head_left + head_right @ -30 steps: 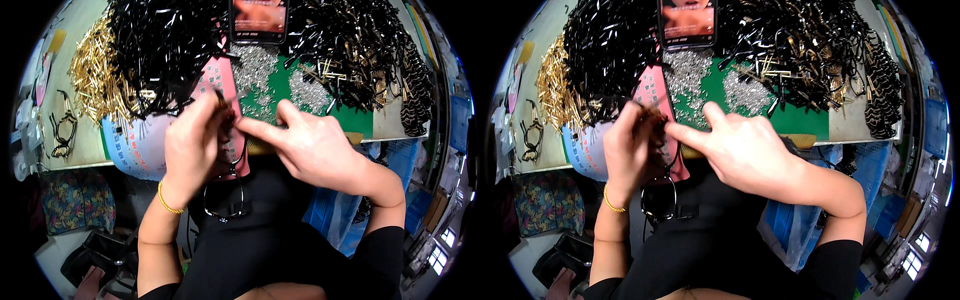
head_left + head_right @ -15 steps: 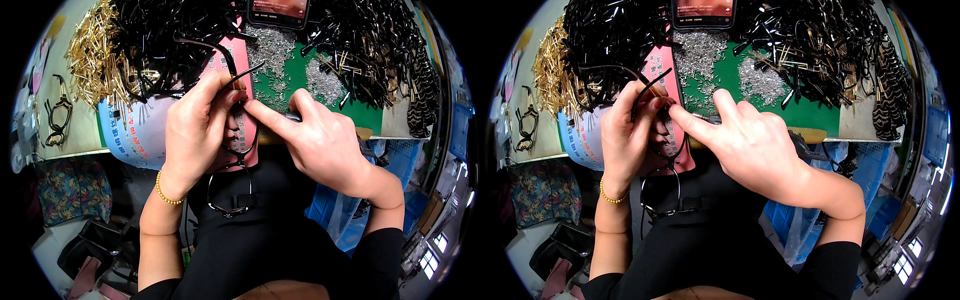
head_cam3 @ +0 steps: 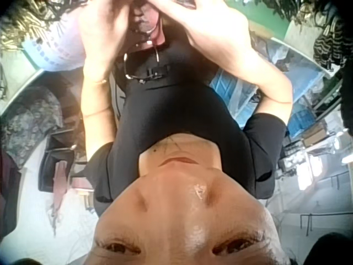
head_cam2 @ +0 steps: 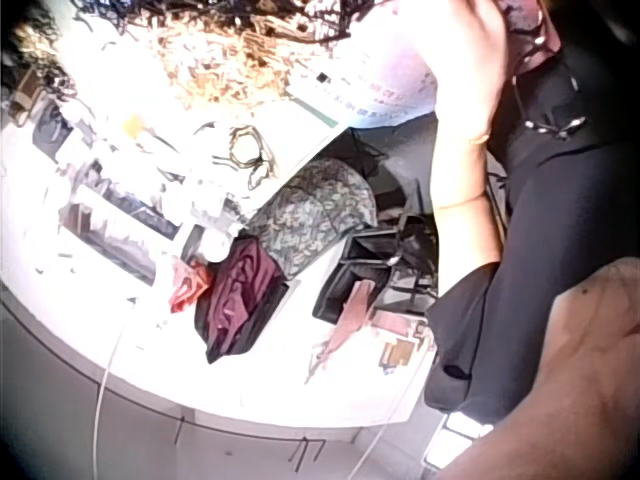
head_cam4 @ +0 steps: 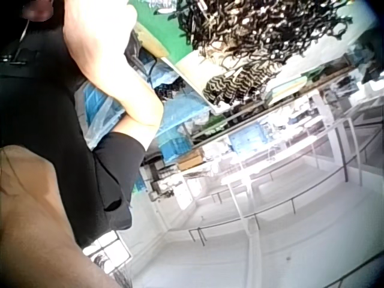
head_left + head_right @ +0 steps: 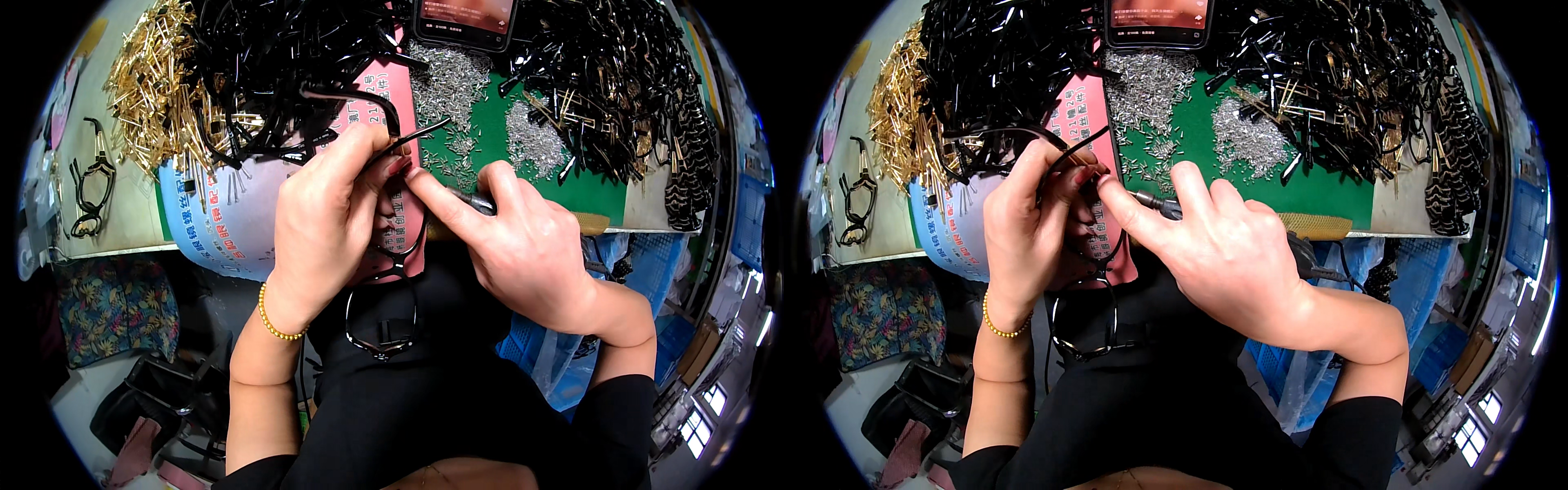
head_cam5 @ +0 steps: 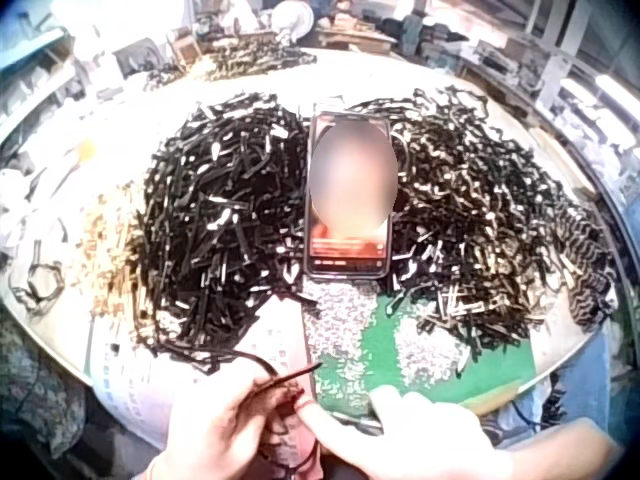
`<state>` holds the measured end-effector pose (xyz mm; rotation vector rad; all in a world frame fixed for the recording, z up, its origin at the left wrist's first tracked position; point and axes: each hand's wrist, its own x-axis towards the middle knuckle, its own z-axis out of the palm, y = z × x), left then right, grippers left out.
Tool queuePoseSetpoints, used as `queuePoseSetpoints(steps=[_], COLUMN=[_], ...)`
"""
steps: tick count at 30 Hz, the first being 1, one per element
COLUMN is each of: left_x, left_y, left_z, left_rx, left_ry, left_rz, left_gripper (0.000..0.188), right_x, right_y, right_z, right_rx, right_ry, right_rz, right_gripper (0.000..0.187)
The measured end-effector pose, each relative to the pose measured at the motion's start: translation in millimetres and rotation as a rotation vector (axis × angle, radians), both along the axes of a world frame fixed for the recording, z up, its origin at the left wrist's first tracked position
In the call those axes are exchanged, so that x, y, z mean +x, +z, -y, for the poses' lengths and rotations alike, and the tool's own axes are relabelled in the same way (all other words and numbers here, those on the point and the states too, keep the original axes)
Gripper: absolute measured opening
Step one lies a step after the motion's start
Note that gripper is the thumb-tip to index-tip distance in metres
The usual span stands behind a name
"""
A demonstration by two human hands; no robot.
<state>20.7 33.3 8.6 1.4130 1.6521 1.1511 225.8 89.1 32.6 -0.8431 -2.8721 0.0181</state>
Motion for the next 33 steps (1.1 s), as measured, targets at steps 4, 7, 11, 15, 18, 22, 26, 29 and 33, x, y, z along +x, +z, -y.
queuePoseSetpoints(steps=[4, 7, 11, 15, 18, 22, 26, 29, 33], left_x=[1, 2, 2, -1, 1, 4, 1, 2, 1], left_y=[0, 1, -1, -2, -1, 4, 2, 2, -2], left_z=[-1, 0, -2, -2, -2, -3, -4, -4, -18], left_rx=[0.002, -0.021, -0.016, -0.003, 0.013, -0.044, -0.048, -0.041, 0.054], left_ry=[0.007, 0.016, 0.019, -0.011, 0.004, 0.028, 0.006, 0.039, 0.182], left_rz=[-0.001, 0.05, 0.071, 0.064, 0.087, 0.127, 0.114, 0.148, 0.094], left_gripper=[0.012, 0.011, 0.01, 0.011, 0.012, 0.013, 0.015, 0.013, 0.019], right_x=[-2, -2, -2, -3, -4, -4, -9, -7, 12], right_y=[0, -2, -1, 19, 4, -2, 3, 5, 33], right_z=[2, 2, -2, -21, -29, -31, -30, -28, -27], right_rx=[0.031, 0.035, 0.089, 0.02, 0.062, 0.06, 0.085, 0.047, -0.149], right_ry=[-0.011, -0.018, 0.024, 0.08, 0.117, 0.138, 0.125, 0.078, -0.075], right_rz=[0.003, -0.008, 0.009, 0.087, 0.025, -0.007, -0.012, 0.004, 0.011], right_gripper=[0.06, 0.058, 0.054, 0.057, 0.046, 0.046, 0.049, 0.047, 0.037])
